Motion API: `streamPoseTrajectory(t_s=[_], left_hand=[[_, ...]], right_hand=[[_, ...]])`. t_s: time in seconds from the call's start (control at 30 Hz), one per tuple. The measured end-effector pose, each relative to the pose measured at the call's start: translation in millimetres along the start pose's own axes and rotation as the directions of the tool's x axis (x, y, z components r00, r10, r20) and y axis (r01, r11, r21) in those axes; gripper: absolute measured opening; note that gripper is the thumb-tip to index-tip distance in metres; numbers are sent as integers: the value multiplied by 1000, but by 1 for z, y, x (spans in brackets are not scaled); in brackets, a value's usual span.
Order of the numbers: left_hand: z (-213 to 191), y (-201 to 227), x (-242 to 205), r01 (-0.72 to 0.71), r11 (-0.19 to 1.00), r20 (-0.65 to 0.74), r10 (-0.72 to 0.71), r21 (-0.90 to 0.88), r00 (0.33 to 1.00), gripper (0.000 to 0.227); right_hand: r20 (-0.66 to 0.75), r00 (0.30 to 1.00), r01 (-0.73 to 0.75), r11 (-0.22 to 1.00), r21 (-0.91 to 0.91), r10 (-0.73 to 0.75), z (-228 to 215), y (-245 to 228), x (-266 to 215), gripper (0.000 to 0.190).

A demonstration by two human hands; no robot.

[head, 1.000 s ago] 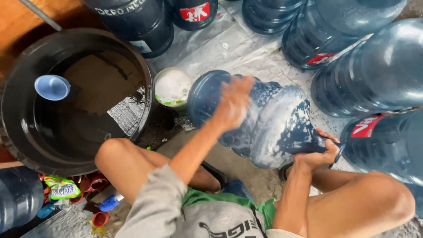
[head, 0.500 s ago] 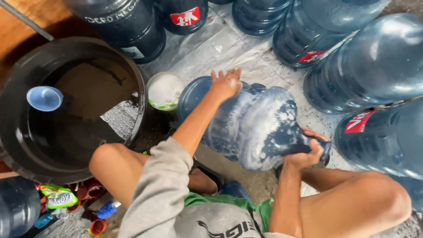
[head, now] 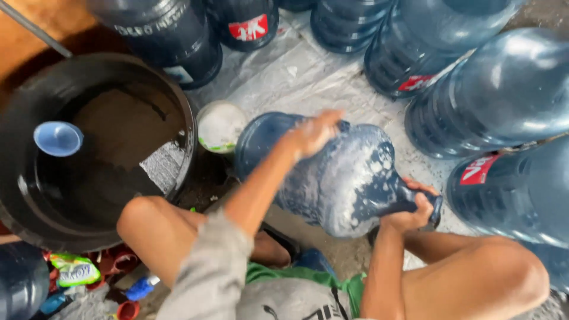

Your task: The person scrubs a large blue water dispenser bottle with a brush and soapy water, rotating it to clean multiple sides. They dip the brush into a bucket of soapy water and continue scrubbing the exterior surface.

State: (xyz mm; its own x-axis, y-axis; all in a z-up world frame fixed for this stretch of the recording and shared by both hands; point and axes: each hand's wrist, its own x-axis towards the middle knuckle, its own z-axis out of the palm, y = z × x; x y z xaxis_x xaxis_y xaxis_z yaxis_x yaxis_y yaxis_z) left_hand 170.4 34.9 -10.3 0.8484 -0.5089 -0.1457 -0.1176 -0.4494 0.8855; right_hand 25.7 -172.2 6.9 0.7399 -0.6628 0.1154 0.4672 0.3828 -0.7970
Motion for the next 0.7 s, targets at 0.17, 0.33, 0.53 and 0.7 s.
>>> streamPoseTrajectory(t_s=[0.17,0.33,0.53,0.7], left_hand=[[36,36,-89,12,980,-567,103,196,817,57],[44,44,-119,-396,917,-578,353,56,736,50],[84,-6,-93,-335,913,-726,392,232,565,48],[103,-35,-76,141,891,-843,343,432,414,51]], right_hand=[[-123,988,-87,995,48,92,-7,-6,11,11],[-132,986,-100,995,25,102,-5,1,21,12],[-277,952,-117,991,59,128,42,-23,7,7],[-381,920,-90,996,10,87,38,-24,4,8]])
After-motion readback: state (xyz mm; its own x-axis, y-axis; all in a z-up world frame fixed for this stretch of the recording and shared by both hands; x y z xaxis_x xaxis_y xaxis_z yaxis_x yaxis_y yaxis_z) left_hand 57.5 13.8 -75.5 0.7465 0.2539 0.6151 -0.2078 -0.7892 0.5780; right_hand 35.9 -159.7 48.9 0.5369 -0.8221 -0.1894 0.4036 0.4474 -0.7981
